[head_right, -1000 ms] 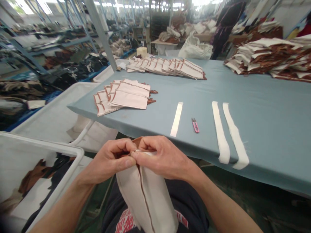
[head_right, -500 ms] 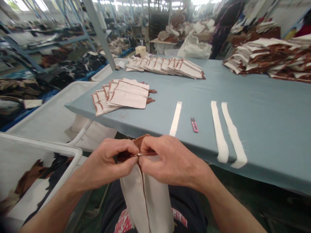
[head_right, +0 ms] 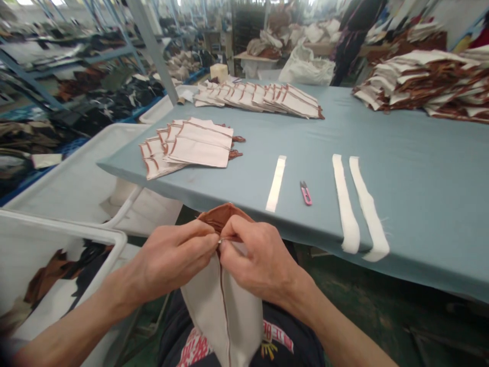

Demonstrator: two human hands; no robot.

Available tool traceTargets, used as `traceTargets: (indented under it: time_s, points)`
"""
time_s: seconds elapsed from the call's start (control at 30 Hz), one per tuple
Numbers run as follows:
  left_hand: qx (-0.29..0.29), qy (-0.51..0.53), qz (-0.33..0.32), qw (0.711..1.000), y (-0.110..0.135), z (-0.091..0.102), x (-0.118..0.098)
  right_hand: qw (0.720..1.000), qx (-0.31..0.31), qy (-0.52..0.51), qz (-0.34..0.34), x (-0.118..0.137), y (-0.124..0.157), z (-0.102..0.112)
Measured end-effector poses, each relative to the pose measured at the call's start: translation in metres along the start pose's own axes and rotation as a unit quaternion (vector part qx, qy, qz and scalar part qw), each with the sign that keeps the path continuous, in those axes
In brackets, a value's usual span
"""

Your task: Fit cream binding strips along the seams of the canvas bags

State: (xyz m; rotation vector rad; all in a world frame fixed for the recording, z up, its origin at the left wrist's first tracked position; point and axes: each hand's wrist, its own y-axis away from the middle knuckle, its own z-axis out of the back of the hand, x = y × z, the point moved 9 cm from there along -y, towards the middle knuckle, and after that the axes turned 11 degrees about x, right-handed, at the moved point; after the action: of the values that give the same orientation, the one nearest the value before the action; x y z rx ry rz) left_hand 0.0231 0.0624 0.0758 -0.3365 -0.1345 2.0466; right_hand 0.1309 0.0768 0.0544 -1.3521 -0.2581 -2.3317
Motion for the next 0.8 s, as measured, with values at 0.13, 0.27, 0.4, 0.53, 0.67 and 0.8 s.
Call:
traceTargets:
  time_s: [0.13, 0.27, 0.4, 0.53, 0.67, 0.8]
  points:
    - [0.016, -0.054, -0.055, 0.997, 0.006, -0.007, -0.002, 0.99, 0.049, -0.117, -0.067, -0.02, 0.0, -0.015]
    - [0.032, -0.082, -0.112, 0.99, 0.01, -0.004, -0.008, 0.951, 0.121, -0.264, -0.106, -0.033, 0.004, -0.033]
    - [0.068, -0.073, -0.096, 0.99, 0.01, -0.01, 0.0, 0.92, 0.131, -0.354, -0.101, -0.037, 0.001, -0.04]
    - [0.031, -0.058, -0.103, 0.993, 0.013, -0.008, 0.005, 0.923, 0.137, -0.333, -0.132, -0.039, -0.004, -0.041]
    - [-0.031, 0.021, -0.116, 0.993, 0.015, 0.002, 0.004, 0.963, 0.108, -0.228, -0.091, -0.023, -0.005, -0.028]
    - [-0.061, 0.15, -0.071, 0.984, 0.016, 0.01, 0.012, 0.993, 0.051, -0.105, -0.003, -0.001, -0.001, -0.014]
